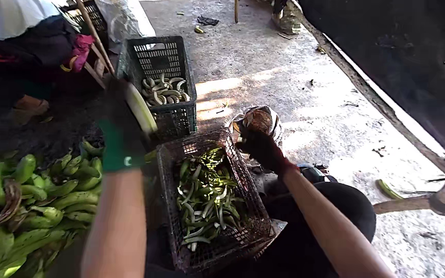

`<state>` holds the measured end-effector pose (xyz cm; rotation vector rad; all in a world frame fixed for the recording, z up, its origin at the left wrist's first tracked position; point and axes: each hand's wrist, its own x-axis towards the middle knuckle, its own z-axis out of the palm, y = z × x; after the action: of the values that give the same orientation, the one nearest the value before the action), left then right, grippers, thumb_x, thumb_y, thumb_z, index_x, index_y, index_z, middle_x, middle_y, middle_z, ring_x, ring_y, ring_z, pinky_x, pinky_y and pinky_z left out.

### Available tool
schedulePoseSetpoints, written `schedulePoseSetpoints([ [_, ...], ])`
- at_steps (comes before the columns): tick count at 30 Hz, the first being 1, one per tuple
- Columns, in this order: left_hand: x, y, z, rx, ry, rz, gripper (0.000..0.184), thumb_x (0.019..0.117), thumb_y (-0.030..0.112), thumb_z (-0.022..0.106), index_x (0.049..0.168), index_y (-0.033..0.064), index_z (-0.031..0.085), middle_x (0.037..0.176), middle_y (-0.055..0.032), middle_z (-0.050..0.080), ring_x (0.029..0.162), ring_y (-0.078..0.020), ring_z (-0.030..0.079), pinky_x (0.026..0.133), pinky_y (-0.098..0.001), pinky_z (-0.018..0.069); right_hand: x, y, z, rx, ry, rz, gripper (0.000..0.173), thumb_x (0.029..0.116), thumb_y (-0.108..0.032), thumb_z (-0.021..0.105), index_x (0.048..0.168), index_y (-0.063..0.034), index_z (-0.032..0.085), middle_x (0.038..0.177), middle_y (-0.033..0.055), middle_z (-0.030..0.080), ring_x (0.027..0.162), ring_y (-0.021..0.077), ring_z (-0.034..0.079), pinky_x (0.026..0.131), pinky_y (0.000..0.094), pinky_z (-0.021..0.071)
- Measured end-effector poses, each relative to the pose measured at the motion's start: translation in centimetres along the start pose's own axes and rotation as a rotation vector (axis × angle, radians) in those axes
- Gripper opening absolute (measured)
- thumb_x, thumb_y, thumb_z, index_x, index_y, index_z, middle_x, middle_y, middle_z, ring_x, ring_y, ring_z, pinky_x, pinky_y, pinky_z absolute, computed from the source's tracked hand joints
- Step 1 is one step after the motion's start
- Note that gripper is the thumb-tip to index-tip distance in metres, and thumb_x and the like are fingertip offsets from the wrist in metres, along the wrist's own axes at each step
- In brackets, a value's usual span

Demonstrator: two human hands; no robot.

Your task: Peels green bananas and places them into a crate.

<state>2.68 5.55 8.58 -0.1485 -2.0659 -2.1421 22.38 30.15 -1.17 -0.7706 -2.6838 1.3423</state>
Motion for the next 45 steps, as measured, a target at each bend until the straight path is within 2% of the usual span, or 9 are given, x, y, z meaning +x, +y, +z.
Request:
schedulePoseSetpoints([
  [3, 7.2, -2.3, 0.5, 0.133, 0.036, 0.370, 0.038, 0.1053, 0.008, 0.045, 0.136, -0.0136, 0.042, 0.124, -0.0185, 0.059, 0.107, -0.0124, 0.063, 0.088, -0.0236, 0.0553, 5.0, 4.6, -1.7, 0.148, 0.146, 0.238, 0.033, 0.1058, -0.029, 0.056, 0.120, 0.0003, 0.062, 0.092, 0.0146, 0.065, 0.075, 0.0234, 0.063, 0.070, 0.0460, 0.0557],
  [5, 5.1, 1.4, 1.2, 0.220, 0.054, -0.139, 0.045, 0.1060, -0.001, 0.044, 0.150, 0.0025, 0.036, 0.138, -0.0107, 0.055, 0.114, -0.0162, 0.058, 0.099, -0.0344, 0.0483, 8.0, 9.4, -0.8, 0.293, 0.183, 0.429, 0.034, 0.1037, -0.027, 0.059, 0.125, -0.0003, 0.060, 0.096, 0.0159, 0.065, 0.075, 0.0239, 0.063, 0.070, 0.0455, 0.0563],
  [7, 3.0, -6.1, -3.3, 0.119, -0.172, 0.152, 0.044, 0.1038, 0.018, 0.054, 0.145, 0.0049, 0.045, 0.118, -0.0105, 0.063, 0.090, -0.0166, 0.065, 0.073, -0.0332, 0.0582, 10.0, 13.6, 1.2, 0.242, 0.123, 0.569, 0.035, 0.1008, -0.023, 0.061, 0.128, -0.0011, 0.060, 0.108, 0.0204, 0.067, 0.091, 0.0300, 0.067, 0.082, 0.0505, 0.0568],
  [17, -5.8, -10.6, -8.8, 0.118, -0.227, -0.301, 0.038, 0.1051, 0.020, 0.054, 0.140, 0.0080, 0.048, 0.106, 0.0039, 0.066, 0.091, -0.0125, 0.068, 0.083, -0.0390, 0.0615, 16.7, 21.9, 9.8, -0.178, 0.019, 0.724, 0.051, 0.1010, -0.040, 0.056, 0.144, -0.0109, 0.055, 0.138, 0.0190, 0.062, 0.129, 0.0369, 0.059, 0.106, 0.0619, 0.0455],
  [27, -8.0, -10.4, -6.0, 0.237, -0.396, -0.140, 0.043, 0.0984, 0.015, 0.060, 0.137, -0.0033, 0.053, 0.112, -0.0052, 0.068, 0.093, -0.0091, 0.067, 0.080, -0.0288, 0.0595, 12.1, 13.6, 4.0, -0.188, 0.518, 0.594, 0.041, 0.0986, -0.032, 0.062, 0.130, -0.0062, 0.066, 0.131, 0.0243, 0.063, 0.122, 0.0418, 0.061, 0.099, 0.0640, 0.0477],
  [31, -9.7, -9.9, -3.0, 0.072, -0.518, -0.086, 0.049, 0.0970, 0.024, 0.064, 0.139, 0.0004, 0.054, 0.106, -0.0043, 0.068, 0.087, -0.0097, 0.066, 0.075, -0.0283, 0.0581, 7.3, 4.5, 1.2, 0.390, 0.945, 0.319, 0.036, 0.0884, -0.023, 0.079, 0.112, 0.0008, 0.067, 0.092, 0.0105, 0.066, 0.081, 0.0173, 0.063, 0.075, 0.0376, 0.0541],
  [39, -15.0, -9.2, -1.5, -0.253, -0.060, -0.351, 0.036, 0.1076, 0.018, 0.047, 0.138, -0.0011, 0.051, 0.116, -0.0065, 0.064, 0.098, -0.0047, 0.063, 0.085, -0.0235, 0.0547, -8.7, -5.6, 10.4, 0.622, -0.018, 0.132, 0.042, 0.1050, -0.026, 0.047, 0.140, -0.0024, 0.047, 0.090, 0.0073, 0.064, 0.062, 0.0136, 0.059, 0.054, 0.0340, 0.0540],
  [42, -14.9, -10.4, -5.0, -0.178, -0.025, -0.461, 0.031, 0.1076, 0.016, 0.049, 0.131, -0.0024, 0.056, 0.112, -0.0080, 0.065, 0.093, -0.0058, 0.063, 0.082, -0.0233, 0.0531, -11.6, -4.3, 12.6, 0.452, -0.114, -0.122, 0.054, 0.1037, -0.024, 0.048, 0.153, -0.0047, 0.038, 0.111, 0.0065, 0.064, 0.076, 0.0079, 0.062, 0.065, 0.0274, 0.0563],
  [45, -15.5, -10.3, -6.7, -0.371, -0.090, -0.574, 0.023, 0.1071, 0.017, 0.049, 0.117, 0.0000, 0.062, 0.085, -0.0059, 0.066, 0.068, -0.0102, 0.062, 0.060, -0.0252, 0.0543, -12.7, -2.6, 13.8, 0.028, -0.131, -0.437, 0.045, 0.0970, -0.019, 0.058, 0.141, -0.0198, 0.063, 0.120, 0.0108, 0.068, 0.100, 0.0213, 0.068, 0.087, 0.0442, 0.0572],
])
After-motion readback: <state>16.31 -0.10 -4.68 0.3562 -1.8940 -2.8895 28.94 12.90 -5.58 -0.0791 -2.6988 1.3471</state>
